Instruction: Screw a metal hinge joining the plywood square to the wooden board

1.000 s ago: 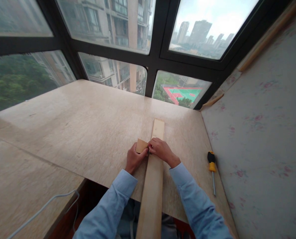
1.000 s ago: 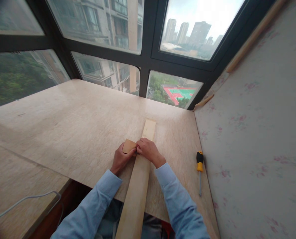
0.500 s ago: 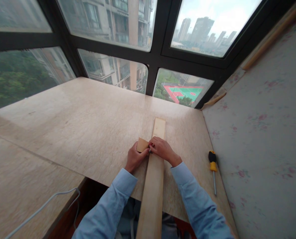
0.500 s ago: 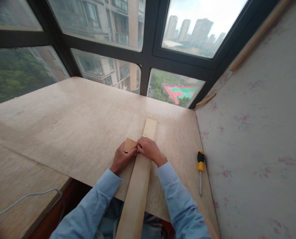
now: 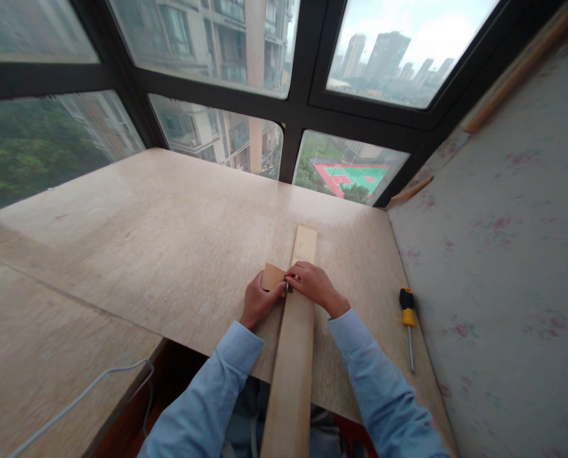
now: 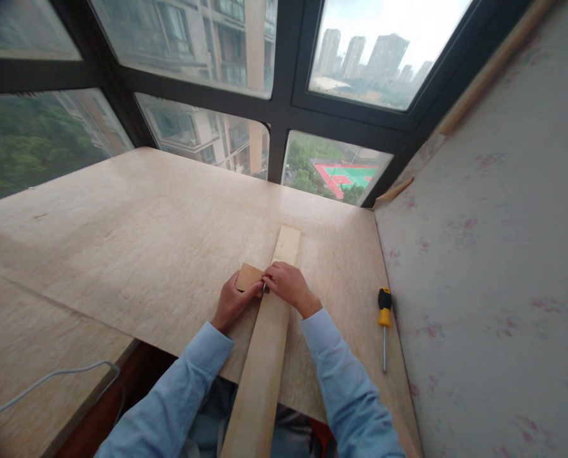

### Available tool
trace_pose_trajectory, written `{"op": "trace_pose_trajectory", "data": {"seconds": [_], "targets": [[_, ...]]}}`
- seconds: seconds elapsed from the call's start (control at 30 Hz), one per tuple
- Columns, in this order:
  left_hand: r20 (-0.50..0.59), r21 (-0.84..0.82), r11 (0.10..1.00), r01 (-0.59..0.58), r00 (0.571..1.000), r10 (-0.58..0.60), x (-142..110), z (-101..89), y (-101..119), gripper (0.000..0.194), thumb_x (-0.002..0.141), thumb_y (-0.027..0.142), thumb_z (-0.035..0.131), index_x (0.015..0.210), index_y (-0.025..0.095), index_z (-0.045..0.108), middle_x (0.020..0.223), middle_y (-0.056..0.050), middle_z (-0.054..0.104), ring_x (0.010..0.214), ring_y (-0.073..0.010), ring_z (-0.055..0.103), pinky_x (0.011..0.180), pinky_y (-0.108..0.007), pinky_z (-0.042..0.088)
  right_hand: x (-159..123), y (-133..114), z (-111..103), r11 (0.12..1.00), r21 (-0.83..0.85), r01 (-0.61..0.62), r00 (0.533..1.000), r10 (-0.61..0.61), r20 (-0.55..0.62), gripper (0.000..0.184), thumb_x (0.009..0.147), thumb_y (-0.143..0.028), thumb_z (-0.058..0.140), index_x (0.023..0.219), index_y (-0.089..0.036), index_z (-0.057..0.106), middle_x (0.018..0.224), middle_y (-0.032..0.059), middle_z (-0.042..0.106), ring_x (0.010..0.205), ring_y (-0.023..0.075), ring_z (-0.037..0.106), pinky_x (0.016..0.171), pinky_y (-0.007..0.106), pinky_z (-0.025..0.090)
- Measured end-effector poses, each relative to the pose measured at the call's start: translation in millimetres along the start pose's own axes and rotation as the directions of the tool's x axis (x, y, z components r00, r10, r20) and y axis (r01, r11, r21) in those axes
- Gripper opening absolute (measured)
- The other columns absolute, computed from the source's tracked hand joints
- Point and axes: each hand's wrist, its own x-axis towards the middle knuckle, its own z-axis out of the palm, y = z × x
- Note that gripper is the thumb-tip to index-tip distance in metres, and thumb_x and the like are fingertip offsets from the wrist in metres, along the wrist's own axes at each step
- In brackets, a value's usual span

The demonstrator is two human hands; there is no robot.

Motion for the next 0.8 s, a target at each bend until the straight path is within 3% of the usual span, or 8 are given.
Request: {"op": "trace_pose_trajectory", "data": {"seconds": [0.43,0.63,0.8], "targets": [[-0.026,0.004,1.000,-0.003,1.000,0.003,0.8,1.1,-1.2,0.038,0.071,0.046,0.071,0.089,0.014,0.063,0.078,-0.005,0.067,0.067,-0.0180,0.059,0.057,-0.026,0.043,0.1,3.5,5.3,0.995,0.034,0.098,0.995,-0.096,-0.039,0.008,0.089,-0.016,0.060,0.091,-0.017,0.068,0.092,0.0056,0.067,0.089,0.0172,0.060,0.077,0.026,0.044],[-0.009,-0.010,1.000,0.006,1.000,-0.006,0.3,0.0,0.9,0.039,0.071,0.046,0.070,0.092,0.013,0.063,0.080,-0.006,0.067,0.067,-0.0181,0.059,0.057,-0.026,0.044,-0.4,1.7,4.6,1.000,0.015,-0.013,0.998,0.014,-0.067,0.016,0.089,-0.032,0.063,0.093,-0.016,0.066,0.090,0.0063,0.067,0.088,0.0190,0.061,0.074,0.028,0.045],[-0.016,-0.017,1.000,0.008,1.000,-0.008,0.0,0.2,1.5,0.038,0.070,0.045,0.071,0.090,0.013,0.063,0.079,-0.006,0.067,0.068,-0.0182,0.060,0.057,-0.026,0.044,0.8,2.5,5.0,0.999,-0.029,0.040,0.999,-0.041,-0.029,0.018,0.094,-0.030,0.057,0.086,-0.017,0.067,0.090,0.0064,0.067,0.088,0.0188,0.060,0.074,0.028,0.044]]}}
